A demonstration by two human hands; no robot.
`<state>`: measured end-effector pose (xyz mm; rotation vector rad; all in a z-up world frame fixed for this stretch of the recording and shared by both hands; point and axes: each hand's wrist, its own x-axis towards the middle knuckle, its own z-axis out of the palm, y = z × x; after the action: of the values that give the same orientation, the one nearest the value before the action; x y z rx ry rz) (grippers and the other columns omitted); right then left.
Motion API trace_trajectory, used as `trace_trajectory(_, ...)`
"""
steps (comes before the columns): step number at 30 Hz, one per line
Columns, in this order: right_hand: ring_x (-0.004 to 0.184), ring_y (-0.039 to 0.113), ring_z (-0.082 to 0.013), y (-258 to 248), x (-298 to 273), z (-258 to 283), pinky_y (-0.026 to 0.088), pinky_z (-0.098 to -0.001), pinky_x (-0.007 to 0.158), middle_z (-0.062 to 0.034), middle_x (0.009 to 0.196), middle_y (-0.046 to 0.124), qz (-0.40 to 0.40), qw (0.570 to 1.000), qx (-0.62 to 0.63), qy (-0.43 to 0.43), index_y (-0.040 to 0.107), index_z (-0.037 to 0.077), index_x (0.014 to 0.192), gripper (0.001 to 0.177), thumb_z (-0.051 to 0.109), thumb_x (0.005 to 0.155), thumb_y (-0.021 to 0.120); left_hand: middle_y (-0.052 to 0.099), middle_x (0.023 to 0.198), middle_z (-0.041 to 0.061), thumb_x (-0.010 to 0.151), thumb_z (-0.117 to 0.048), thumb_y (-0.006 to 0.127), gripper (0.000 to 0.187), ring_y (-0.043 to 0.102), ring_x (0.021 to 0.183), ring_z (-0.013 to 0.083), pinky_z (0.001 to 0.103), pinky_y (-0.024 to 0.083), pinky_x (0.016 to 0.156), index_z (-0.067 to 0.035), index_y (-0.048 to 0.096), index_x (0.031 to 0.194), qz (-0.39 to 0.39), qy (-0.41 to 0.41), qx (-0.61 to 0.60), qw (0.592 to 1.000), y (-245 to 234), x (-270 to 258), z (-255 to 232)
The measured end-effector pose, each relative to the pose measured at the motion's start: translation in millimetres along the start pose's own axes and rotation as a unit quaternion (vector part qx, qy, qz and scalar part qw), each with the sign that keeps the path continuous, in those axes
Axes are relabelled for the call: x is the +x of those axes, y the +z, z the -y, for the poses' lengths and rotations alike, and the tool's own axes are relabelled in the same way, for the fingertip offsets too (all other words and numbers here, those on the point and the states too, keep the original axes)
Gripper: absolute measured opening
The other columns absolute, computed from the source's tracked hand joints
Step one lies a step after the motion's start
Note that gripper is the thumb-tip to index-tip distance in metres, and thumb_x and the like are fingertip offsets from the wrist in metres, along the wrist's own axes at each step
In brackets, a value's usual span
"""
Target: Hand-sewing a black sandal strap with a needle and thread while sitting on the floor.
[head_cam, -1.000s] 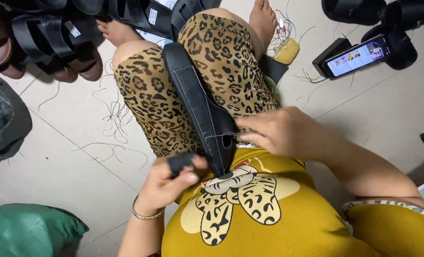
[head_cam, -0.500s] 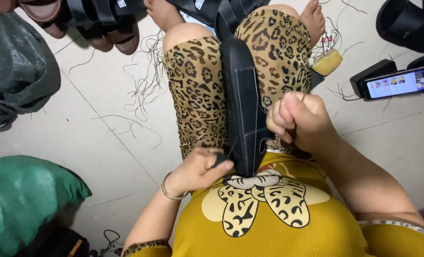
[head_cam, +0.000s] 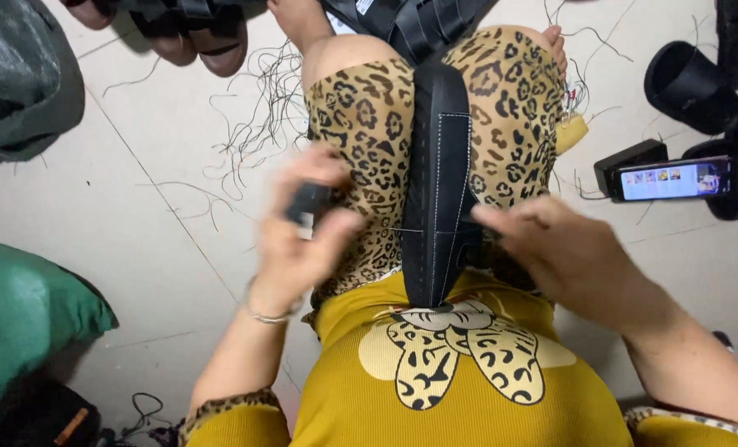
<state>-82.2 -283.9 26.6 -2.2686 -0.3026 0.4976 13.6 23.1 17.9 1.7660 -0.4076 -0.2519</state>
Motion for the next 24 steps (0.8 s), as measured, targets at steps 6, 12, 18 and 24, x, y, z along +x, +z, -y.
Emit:
trace_trajectory(6, 0.056, 0.055, -0.0102, -5.6, 11.7, 19.1, 0.043, -0.0258, 0.049, 0.0046, 0.084, 0.064, 0.014, 1.0, 0.016, 0.007, 0.067, 0.027, 0.133, 0.053, 0.004, 0.085, 0.07, 0.023, 0.171, 0.015, 0.083, -0.031, 0.087, 0.1, 0.077, 0.097, 0.0236, 0.029, 0.062, 0.073, -0.012, 0.025, 0.159, 0.291, -0.033, 0.157, 0.943, 20.4, 5.9, 4.7)
trace_trajectory(12, 0.051, 0.05, -0.0115, -10.8, 16.9, 22.2, 0.038, -0.0274, 0.043, 0.0038, 0.082, 0.062, 0.006, 0.998, -0.062, -0.02, 0.07, 0.027, 0.13, 0.053, 0.005, 0.081, 0.071, 0.024, 0.171, 0.012, 0.08, -0.036, 0.088, 0.107, 0.074, 0.119, 0.0222, 0.028, 0.063, 0.081, -0.013, 0.022, 0.161, 0.294, -0.033, 0.163, 0.941, 22.7, 5.7, 13.1)
trace_trajectory(18, 0.046, 0.055, -0.0164, -13.6, 12.6, 44.8, 0.041, -0.0301, 0.036, -0.0031, 0.08, 0.056, 0.092, 0.957, -0.271, 0.039, 0.059, 0.027, 0.143, 0.069, 0.029, 0.076, 0.072, 0.03, 0.169, 0.012, 0.079, -0.038, 0.093, 0.105, 0.079, 0.1, 0.0168, 0.024, 0.062, 0.069, -0.011, 0.03, 0.16, 0.261, -0.003, 0.199, 0.945, 31.9, 3.1, 17.2)
trace_trajectory(24, 0.043, 0.055, -0.0143, -13.5, 15.0, 50.1, 0.039, -0.0281, 0.033, -0.0031, 0.078, 0.058, 0.103, 0.941, -0.32, 0.03, 0.059, 0.025, 0.145, 0.064, 0.028, 0.081, 0.066, 0.026, 0.171, 0.011, 0.08, -0.032, 0.092, 0.106, 0.078, 0.11, 0.019, 0.025, 0.064, 0.077, -0.013, 0.026, 0.161, 0.268, -0.01, 0.202, 0.942, 37.7, 1.2, 19.8)
